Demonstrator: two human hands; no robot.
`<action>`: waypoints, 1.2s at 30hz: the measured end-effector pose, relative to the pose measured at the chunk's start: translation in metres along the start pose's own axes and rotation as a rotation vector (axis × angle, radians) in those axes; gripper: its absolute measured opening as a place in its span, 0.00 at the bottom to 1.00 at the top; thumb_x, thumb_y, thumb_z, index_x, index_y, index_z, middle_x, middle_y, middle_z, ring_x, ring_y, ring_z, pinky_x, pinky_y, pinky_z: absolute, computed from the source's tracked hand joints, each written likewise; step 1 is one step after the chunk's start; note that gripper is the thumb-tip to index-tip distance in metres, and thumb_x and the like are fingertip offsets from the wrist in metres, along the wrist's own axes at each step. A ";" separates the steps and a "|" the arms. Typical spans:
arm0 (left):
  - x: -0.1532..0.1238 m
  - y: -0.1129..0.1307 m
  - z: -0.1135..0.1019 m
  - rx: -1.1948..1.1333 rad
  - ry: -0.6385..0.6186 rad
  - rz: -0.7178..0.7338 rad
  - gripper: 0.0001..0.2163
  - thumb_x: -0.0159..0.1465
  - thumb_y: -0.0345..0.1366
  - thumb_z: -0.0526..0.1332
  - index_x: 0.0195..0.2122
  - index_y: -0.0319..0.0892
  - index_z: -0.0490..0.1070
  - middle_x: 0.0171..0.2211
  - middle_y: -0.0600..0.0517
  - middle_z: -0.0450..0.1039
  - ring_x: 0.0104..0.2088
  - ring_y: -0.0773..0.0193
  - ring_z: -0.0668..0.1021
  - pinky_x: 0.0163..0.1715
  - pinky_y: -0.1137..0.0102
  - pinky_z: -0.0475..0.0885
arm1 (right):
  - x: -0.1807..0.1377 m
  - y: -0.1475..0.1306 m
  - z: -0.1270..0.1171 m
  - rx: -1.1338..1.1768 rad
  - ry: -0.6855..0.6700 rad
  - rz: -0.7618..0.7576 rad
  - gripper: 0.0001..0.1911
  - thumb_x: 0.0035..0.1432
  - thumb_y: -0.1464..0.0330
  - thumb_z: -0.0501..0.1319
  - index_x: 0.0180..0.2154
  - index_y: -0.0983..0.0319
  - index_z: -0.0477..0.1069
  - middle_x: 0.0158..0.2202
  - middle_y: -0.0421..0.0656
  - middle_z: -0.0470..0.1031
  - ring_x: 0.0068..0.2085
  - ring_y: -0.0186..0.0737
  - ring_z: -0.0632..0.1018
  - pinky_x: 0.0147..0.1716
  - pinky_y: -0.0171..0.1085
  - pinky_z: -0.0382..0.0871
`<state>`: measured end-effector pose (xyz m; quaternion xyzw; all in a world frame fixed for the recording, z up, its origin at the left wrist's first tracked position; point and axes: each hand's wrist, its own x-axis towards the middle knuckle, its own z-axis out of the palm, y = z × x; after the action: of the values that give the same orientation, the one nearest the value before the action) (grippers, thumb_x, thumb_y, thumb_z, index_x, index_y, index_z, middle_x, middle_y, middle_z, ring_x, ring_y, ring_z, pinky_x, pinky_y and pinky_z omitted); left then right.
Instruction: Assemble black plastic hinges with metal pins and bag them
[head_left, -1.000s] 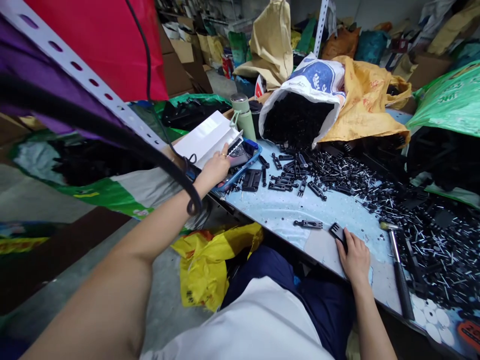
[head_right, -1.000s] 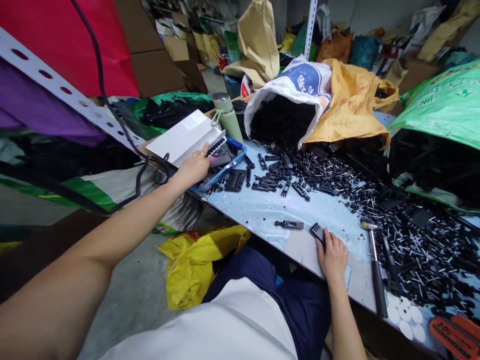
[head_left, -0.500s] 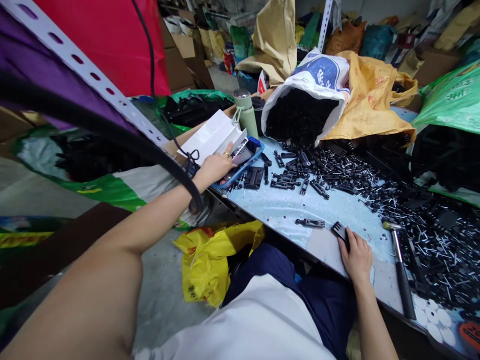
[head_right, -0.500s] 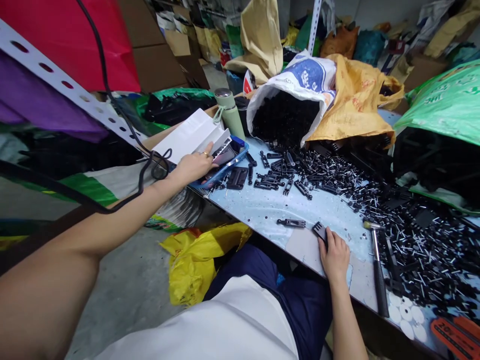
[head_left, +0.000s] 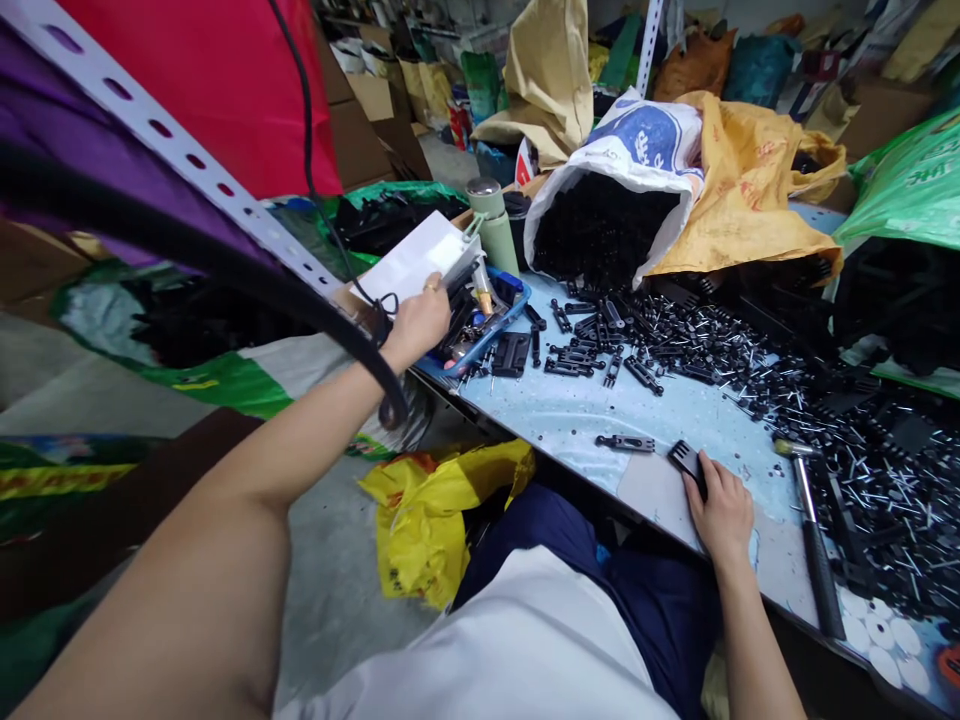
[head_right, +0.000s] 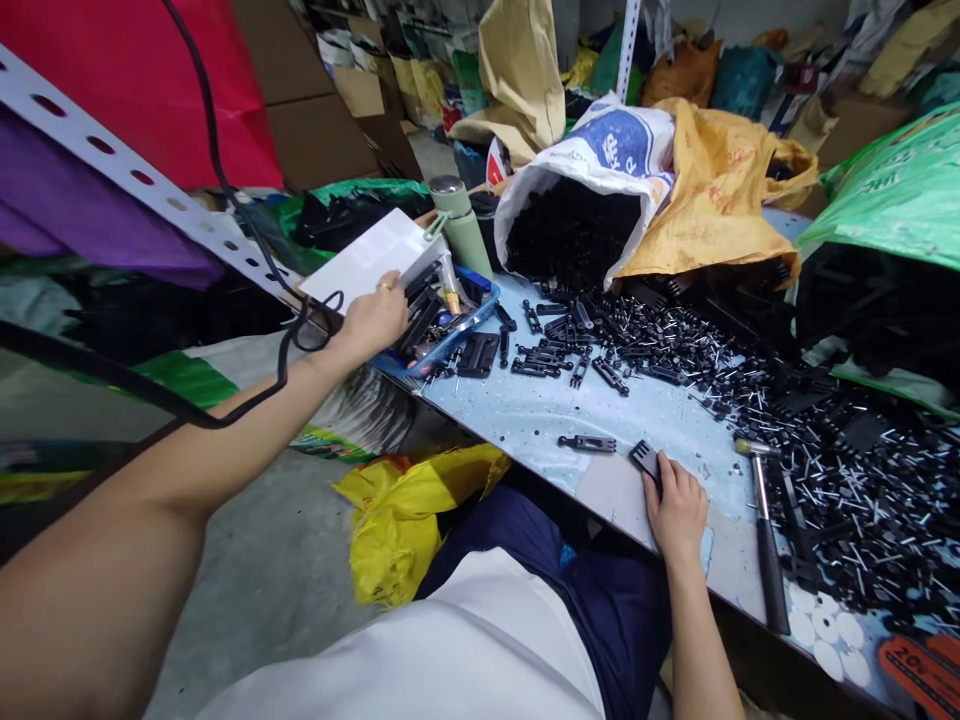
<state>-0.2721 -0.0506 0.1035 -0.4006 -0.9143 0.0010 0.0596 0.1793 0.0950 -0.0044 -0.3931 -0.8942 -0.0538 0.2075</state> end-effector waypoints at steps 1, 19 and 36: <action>0.003 -0.005 -0.003 -0.020 0.014 -0.023 0.21 0.63 0.32 0.42 0.56 0.31 0.58 0.61 0.33 0.51 0.45 0.46 0.74 0.42 0.57 0.69 | 0.000 0.000 0.000 0.000 -0.007 0.002 0.22 0.62 0.58 0.47 0.50 0.64 0.67 0.41 0.50 0.72 0.40 0.44 0.70 0.37 0.39 0.61; 0.016 -0.034 0.007 -0.075 0.093 -0.119 0.22 0.63 0.36 0.40 0.52 0.32 0.62 0.56 0.35 0.59 0.53 0.46 0.67 0.49 0.58 0.65 | 0.002 0.000 0.001 0.002 0.005 -0.002 0.24 0.61 0.57 0.47 0.50 0.64 0.67 0.40 0.51 0.72 0.39 0.45 0.70 0.36 0.39 0.59; 0.002 -0.029 -0.027 0.073 -0.151 0.051 0.27 0.60 0.35 0.52 0.62 0.46 0.50 0.65 0.43 0.36 0.52 0.48 0.70 0.49 0.60 0.66 | 0.002 -0.002 0.002 0.002 0.013 0.002 0.24 0.61 0.57 0.47 0.49 0.65 0.68 0.40 0.51 0.72 0.38 0.45 0.70 0.36 0.39 0.60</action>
<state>-0.2917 -0.0706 0.1323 -0.4199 -0.9051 0.0663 0.0049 0.1765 0.0957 -0.0049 -0.3935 -0.8925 -0.0551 0.2135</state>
